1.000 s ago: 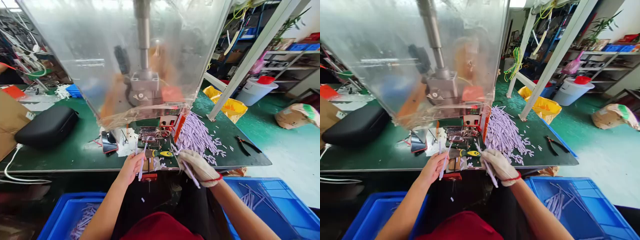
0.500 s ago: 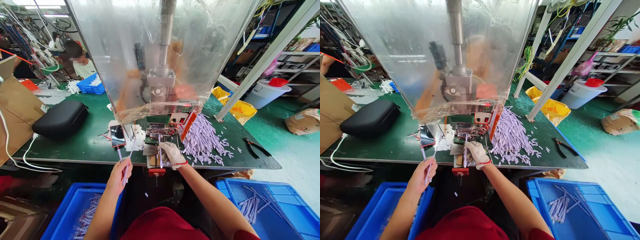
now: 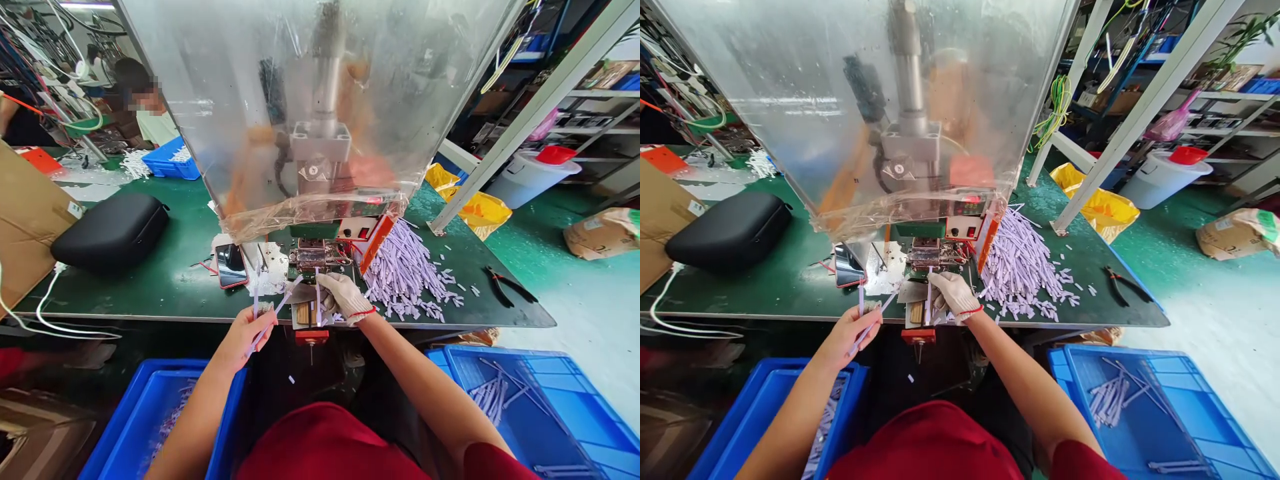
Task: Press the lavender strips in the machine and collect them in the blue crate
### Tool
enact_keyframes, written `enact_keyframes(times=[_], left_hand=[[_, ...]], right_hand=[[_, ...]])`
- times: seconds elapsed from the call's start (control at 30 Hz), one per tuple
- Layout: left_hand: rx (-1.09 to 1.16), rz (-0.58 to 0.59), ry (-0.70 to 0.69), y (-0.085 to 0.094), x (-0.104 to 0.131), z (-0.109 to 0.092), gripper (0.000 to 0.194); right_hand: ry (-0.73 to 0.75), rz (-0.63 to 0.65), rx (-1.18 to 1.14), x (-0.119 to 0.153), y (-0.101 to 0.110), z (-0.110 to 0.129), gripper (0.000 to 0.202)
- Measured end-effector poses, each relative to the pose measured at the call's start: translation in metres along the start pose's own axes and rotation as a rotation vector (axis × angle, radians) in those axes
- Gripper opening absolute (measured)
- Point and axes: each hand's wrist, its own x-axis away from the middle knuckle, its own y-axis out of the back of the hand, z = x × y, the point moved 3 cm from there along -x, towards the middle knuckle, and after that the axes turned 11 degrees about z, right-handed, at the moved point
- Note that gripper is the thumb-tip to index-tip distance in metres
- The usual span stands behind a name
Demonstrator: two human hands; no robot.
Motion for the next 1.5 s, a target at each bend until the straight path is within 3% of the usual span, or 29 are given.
enact_keyframes(times=[0.13, 0.27, 0.37, 0.47, 0.53, 0.63, 0.7, 0.77, 0.83, 0.93, 1.0, 1.07, 1.17, 1.27, 1.5], left_hand=[[-0.222, 0.144, 0.026, -0.009, -0.011, -0.018, 0.034], [-0.385, 0.238, 0.049, -0.023, -0.026, -0.026, 0.032], [-0.46, 0.288, 0.097, -0.03, -0.034, -0.025, 0.032], [-0.441, 0.331, 0.154, -0.025, -0.033, -0.021, 0.034], [-0.273, 0.302, 0.154, -0.016, -0.03, -0.019, 0.037], [0.118, 0.198, 0.115, -0.006, -0.027, -0.014, 0.028], [0.297, 0.153, 0.115, -0.009, -0.028, -0.006, 0.021], [0.375, 0.132, 0.128, -0.018, -0.032, 0.003, 0.024], [0.364, 0.098, 0.126, -0.028, -0.039, 0.013, 0.032], [0.149, -0.049, 0.093, -0.034, -0.055, 0.022, 0.05], [-0.045, -0.13, 0.085, -0.036, -0.066, 0.024, 0.045], [-0.179, -0.129, 0.106, -0.041, -0.076, 0.024, 0.052], [-0.238, -0.11, 0.129, -0.05, -0.086, 0.022, 0.051], [-0.192, -0.119, 0.095, -0.058, -0.089, 0.015, 0.05], [0.028, 0.011, 0.037, -0.065, -0.085, 0.0, 0.046]], right_hand=[[0.105, 0.089, 0.223, 0.025, 0.015, 0.029, 0.046], [0.157, 0.258, 0.521, 0.052, 0.01, 0.048, 0.032], [0.113, 0.293, 0.479, 0.061, 0.01, 0.045, 0.024], [0.096, 0.278, 0.321, 0.068, 0.028, 0.035, 0.024], [0.091, 0.164, 0.305, 0.076, 0.05, 0.028, 0.028], [0.116, 0.087, 0.584, 0.09, 0.079, 0.022, 0.042], [0.121, 0.128, 0.807, 0.094, 0.095, 0.019, 0.043], [0.085, 0.046, 0.92, 0.089, 0.123, 0.022, 0.039], [0.034, -0.217, 0.984, 0.077, 0.166, 0.03, 0.036], [-0.084, -0.6, 1.086, 0.05, 0.235, 0.043, 0.034], [-0.208, -0.676, 1.108, 0.03, 0.27, 0.048, 0.035], [-0.277, -0.669, 1.092, 0.014, 0.29, 0.049, 0.034], [-0.25, -0.645, 1.052, 0.004, 0.301, 0.047, 0.03], [-0.212, -0.671, 1.019, 0.011, 0.302, 0.044, 0.026], [-0.043, -0.674, 0.798, 0.037, 0.285, 0.044, 0.027]])
